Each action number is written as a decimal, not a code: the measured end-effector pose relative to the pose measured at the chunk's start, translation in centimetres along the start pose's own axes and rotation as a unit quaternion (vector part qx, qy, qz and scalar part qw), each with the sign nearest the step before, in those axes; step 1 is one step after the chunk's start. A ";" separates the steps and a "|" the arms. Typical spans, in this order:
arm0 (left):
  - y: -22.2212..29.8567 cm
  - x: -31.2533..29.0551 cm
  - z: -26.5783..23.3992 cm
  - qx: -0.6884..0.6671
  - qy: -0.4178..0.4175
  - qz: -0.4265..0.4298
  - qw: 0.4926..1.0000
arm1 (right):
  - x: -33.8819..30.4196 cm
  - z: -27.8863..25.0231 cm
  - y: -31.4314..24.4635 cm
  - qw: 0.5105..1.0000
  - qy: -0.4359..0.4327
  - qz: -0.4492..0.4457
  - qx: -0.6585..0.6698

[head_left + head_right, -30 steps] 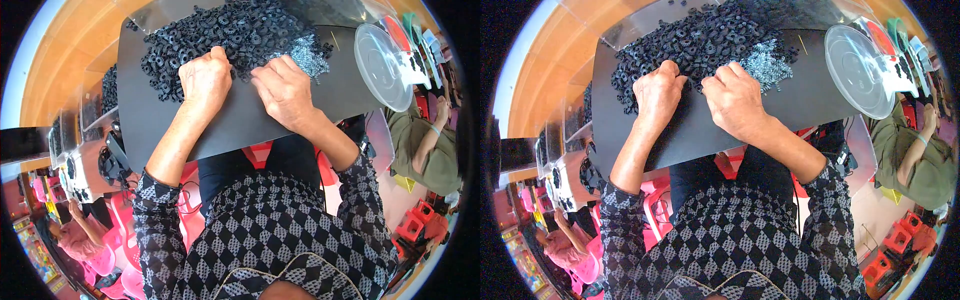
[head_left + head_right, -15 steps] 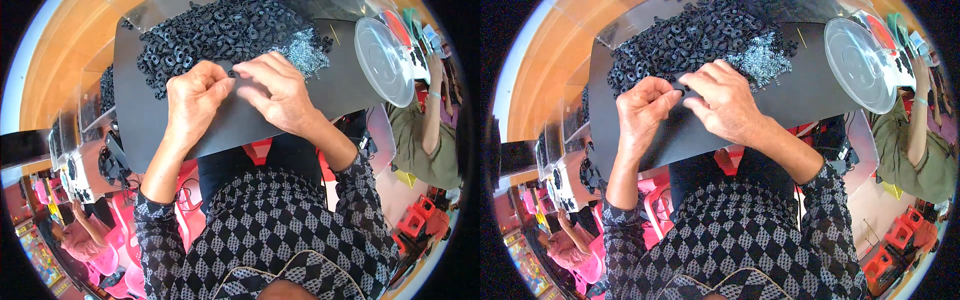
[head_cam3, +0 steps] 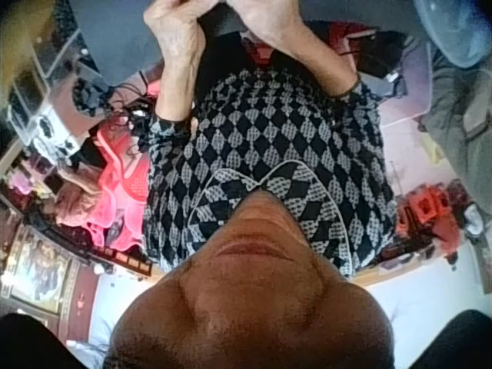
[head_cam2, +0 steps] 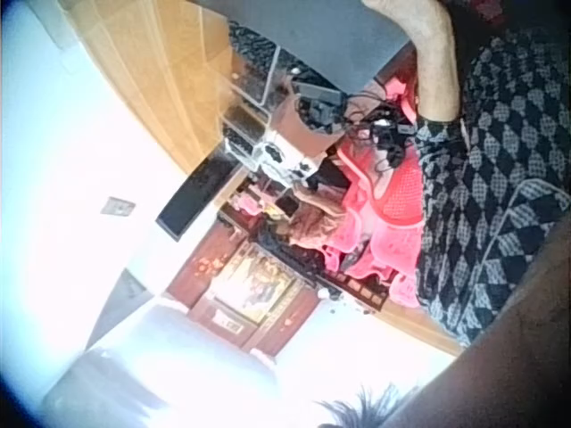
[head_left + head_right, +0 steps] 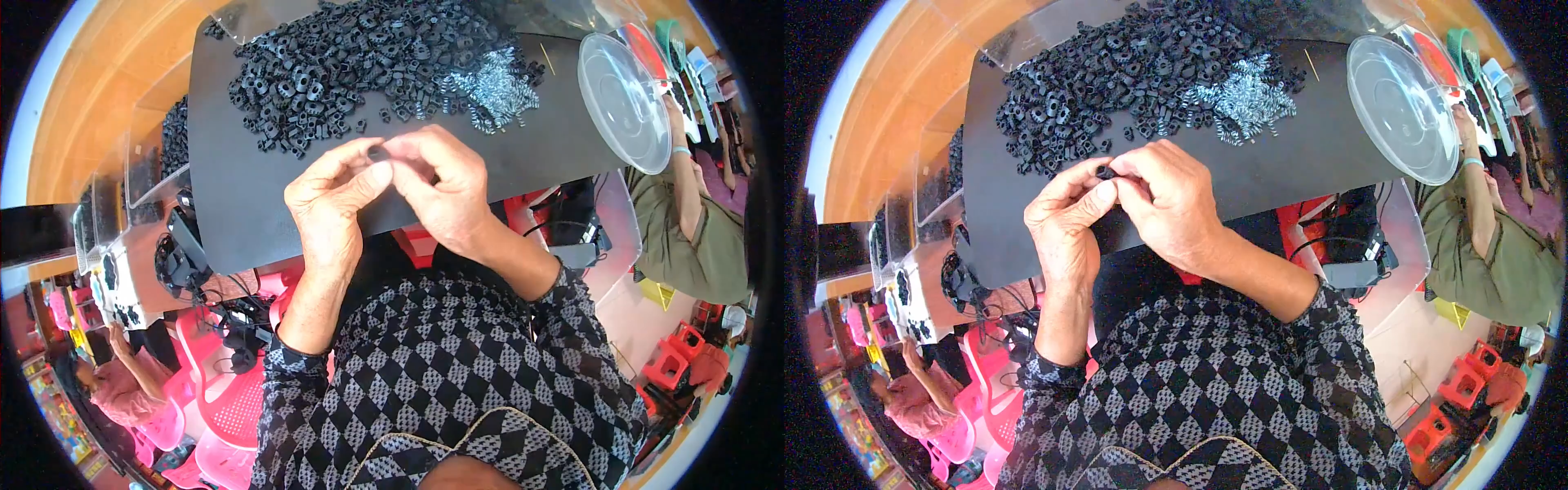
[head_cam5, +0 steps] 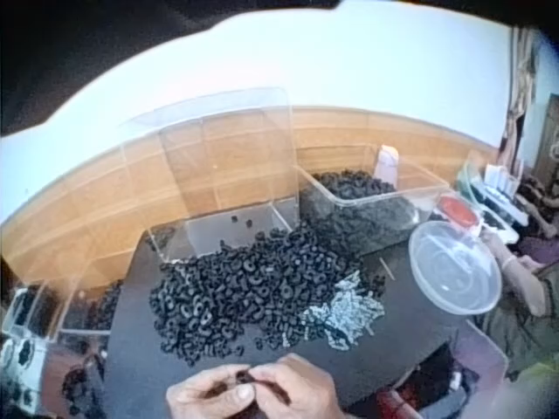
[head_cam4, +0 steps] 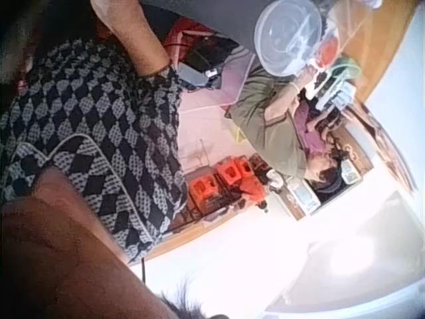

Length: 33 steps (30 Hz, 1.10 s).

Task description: Manually assembling small metal pins into black plastic components at a workbench.

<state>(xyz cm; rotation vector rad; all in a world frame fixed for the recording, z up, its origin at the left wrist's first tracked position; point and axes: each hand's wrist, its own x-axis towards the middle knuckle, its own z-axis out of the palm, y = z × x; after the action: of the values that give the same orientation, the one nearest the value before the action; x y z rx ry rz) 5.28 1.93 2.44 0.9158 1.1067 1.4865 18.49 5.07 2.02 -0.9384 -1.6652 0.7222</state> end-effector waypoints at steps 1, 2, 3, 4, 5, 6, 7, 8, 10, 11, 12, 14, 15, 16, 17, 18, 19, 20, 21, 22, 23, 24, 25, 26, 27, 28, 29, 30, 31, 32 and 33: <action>-0.2 -0.3 -0.3 -0.022 0.016 -0.002 1.000 | -0.3 0.3 -0.2 0.999 -0.007 -0.020 -0.028; -0.3 -0.4 -0.7 -0.022 0.027 -0.002 0.999 | -0.5 0.4 -0.2 0.998 -0.023 -0.053 -0.036; -0.4 -0.6 -1.3 -0.022 0.036 0.002 0.999 | -0.6 0.5 -0.3 0.998 -0.024 -0.054 -0.037; -0.5 -0.7 -1.8 -0.023 0.045 0.005 0.999 | -0.6 0.5 -0.4 0.995 -0.033 -0.078 -0.052; 0.1 -0.9 -1.8 -0.028 0.036 0.008 0.999 | -0.7 0.4 -0.4 0.991 -0.042 -0.103 -0.068; 0.1 -1.0 -2.1 -0.030 0.036 0.008 0.999 | -0.5 0.1 -0.1 0.986 -0.040 -0.111 -0.115; 0.2 -1.1 -2.6 -0.003 0.042 0.018 0.999 | 0.0 -0.1 0.1 0.979 -0.020 -0.135 -0.154; 0.3 -1.3 -3.0 0.023 0.048 0.028 0.998 | 0.7 -0.3 0.4 0.970 -0.020 -0.137 -0.199; 0.4 -1.7 -3.5 0.045 0.050 0.020 0.998 | 1.7 -0.4 0.6 0.964 -0.014 -0.142 -0.223; 0.2 -1.8 -3.7 0.069 0.044 0.040 0.996 | 2.2 -0.2 0.8 0.955 -0.023 -0.158 -0.249; 0.1 -1.9 -3.9 0.093 0.039 0.059 0.993 | 2.6 -0.1 0.9 0.945 -0.032 -0.174 -0.274; 0.1 -2.1 -4.5 0.110 0.031 0.074 0.991 | 3.4 0.7 1.3 0.935 -0.042 -0.197 -0.292; 0.1 -2.1 -4.7 0.106 0.024 0.075 0.991 | 3.7 1.2 1.3 0.919 -0.069 -0.205 -0.331; 0.1 -2.1 -4.9 0.104 0.020 0.077 0.991 | 4.0 1.7 1.4 0.900 -0.097 -0.213 -0.367; 0.2 -2.1 -5.1 0.104 0.022 0.077 0.991 | 4.3 2.1 1.5 0.883 -0.131 -0.215 -0.395; 0.4 -2.2 -5.2 0.108 0.025 0.065 0.992 | 4.5 2.5 1.5 0.883 -0.133 -0.216 -0.394; 0.5 -2.1 -5.3 0.112 0.026 0.054 0.992 | 4.6 2.7 1.4 0.864 -0.151 -0.240 -0.416; 0.5 -2.1 -5.4 0.112 0.026 0.053 0.992 | 4.7 2.9 1.4 0.843 -0.169 -0.264 -0.438; 0.5 -2.0 -5.5 0.114 0.024 0.054 0.992 | 4.8 3.1 1.5 0.843 -0.170 -0.263 -0.438; 0.4 -1.9 -5.5 0.117 0.024 0.055 0.991 | 4.8 3.3 1.6 0.835 -0.177 -0.264 -0.450; 0.4 -1.8 -5.6 0.117 0.024 0.054 0.991 | 4.7 3.4 1.8 0.826 -0.183 -0.264 -0.462; 0.3 -1.7 -5.6 0.125 0.019 0.057 0.990 | 4.7 3.5 1.9 0.827 -0.184 -0.263 -0.462; 0.2 -1.6 -5.7 0.134 0.015 0.058 0.989 | 4.7 3.6 2.0 0.833 -0.186 -0.259 -0.453; -0.1 -1.5 -5.9 0.135 0.017 0.056 0.989 | 4.6 3.7 2.1 0.839 -0.187 -0.254 -0.445; -0.4 -1.4 -6.1 0.143 0.022 0.062 0.988 | 4.5 3.7 2.2 0.840 -0.189 -0.253 -0.442; -0.6 -1.3 -6.2 0.149 0.026 0.069 0.986 | 4.4 3.6 2.2 0.867 -0.174 -0.229 -0.407; -0.8 -1.2 -6.3 0.150 0.026 0.067 0.986 | 4.1 3.4 2.3 0.892 -0.159 -0.204 -0.370; -0.9 -1.2 -6.3 0.136 0.026 0.060 0.988 | 3.6 3.3 2.3 0.919 -0.131 -0.184 -0.323; -1.1 -1.1 -6.3 0.124 0.027 0.054 0.990 | 3.2 3.0 2.4 0.920 -0.132 -0.182 -0.321; -1.2 -1.1 -6.3 0.125 0.028 0.052 0.990 | 2.8 2.8 2.6 0.939 -0.125 -0.156 -0.279; -1.4 -1.1 -6.4 0.142 0.022 0.064 0.988 | 2.5 2.7 2.6 0.956 -0.117 -0.129 -0.236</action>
<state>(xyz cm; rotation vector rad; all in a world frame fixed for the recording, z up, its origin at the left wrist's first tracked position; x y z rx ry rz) -0.11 -0.19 -0.72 1.1745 1.3361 1.4811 16.12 8.49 0.32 -0.9580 -2.1799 0.2648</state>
